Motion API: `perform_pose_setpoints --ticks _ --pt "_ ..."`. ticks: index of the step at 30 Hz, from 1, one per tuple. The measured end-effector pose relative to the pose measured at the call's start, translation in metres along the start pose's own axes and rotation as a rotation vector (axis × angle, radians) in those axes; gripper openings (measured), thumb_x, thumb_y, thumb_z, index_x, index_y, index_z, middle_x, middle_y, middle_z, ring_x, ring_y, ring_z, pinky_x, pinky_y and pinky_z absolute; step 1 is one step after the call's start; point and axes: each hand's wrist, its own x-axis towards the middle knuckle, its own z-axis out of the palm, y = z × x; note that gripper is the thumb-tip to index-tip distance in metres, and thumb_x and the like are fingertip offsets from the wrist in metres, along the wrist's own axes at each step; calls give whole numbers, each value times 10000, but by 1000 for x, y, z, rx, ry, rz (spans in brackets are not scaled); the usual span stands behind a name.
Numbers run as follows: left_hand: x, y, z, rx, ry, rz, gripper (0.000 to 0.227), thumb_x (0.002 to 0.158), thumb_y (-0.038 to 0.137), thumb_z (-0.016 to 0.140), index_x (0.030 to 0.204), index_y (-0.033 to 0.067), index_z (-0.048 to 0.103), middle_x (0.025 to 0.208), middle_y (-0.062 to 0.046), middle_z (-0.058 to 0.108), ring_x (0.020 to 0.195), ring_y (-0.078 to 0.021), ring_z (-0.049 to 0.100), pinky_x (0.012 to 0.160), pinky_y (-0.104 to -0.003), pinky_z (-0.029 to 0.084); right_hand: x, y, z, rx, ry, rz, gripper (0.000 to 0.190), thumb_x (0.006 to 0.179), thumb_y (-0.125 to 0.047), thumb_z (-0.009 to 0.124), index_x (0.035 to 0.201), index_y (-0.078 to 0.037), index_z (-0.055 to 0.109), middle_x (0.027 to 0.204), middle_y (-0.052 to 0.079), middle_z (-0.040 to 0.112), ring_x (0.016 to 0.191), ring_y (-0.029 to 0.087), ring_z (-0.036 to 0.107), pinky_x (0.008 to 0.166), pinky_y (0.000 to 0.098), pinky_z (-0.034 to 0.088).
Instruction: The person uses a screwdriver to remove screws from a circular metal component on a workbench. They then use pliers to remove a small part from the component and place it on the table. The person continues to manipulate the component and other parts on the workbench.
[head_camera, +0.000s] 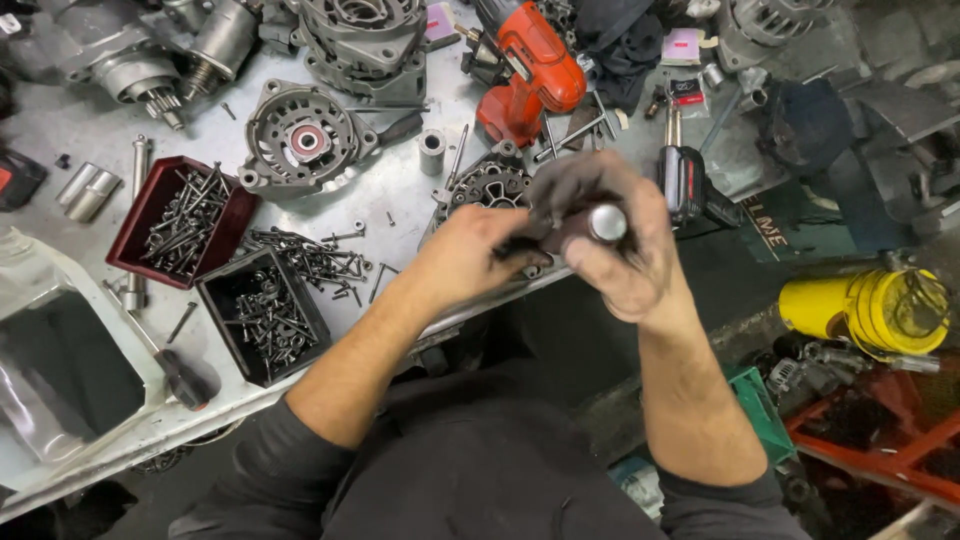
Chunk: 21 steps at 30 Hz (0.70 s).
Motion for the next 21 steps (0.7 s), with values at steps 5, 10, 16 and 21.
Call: perform_pose_setpoints --ticks 5,10,16,21 --pt "9 19 -8 -44 106 -97 383 751 219 870 1012 54 643 929 -114 735 885 -322 733 797 -410 590 -8 -1 -9 -557 109 -12 413 1003 -333 759 1128 34 618 984 115 653 799 165 646 715 281 530" --pt "1 2 -4 -114 21 73 447 858 86 757 1285 57 626 1088 -119 749 1009 -326 736 881 -424 588 19 -39 -2 -332 -42 153 387 988 -302 586 1231 -3 617 1161 111 697 991 173 719 855 307 604" --pt "21 31 -3 18 223 30 457 749 182 863 1131 61 643 974 -158 737 880 -373 716 774 -440 578 -8 -9 -2 -485 27 9 279 1040 -141 746 1230 25 628 1192 125 724 1051 185 741 932 292 601" --pt "10 26 -11 -179 93 180 440 821 93 719 1227 32 559 1007 -200 694 949 -414 685 810 -456 562 -11 -9 -1 -429 98 105 435 981 -130 792 1328 7 567 1246 105 716 970 132 733 908 273 609"
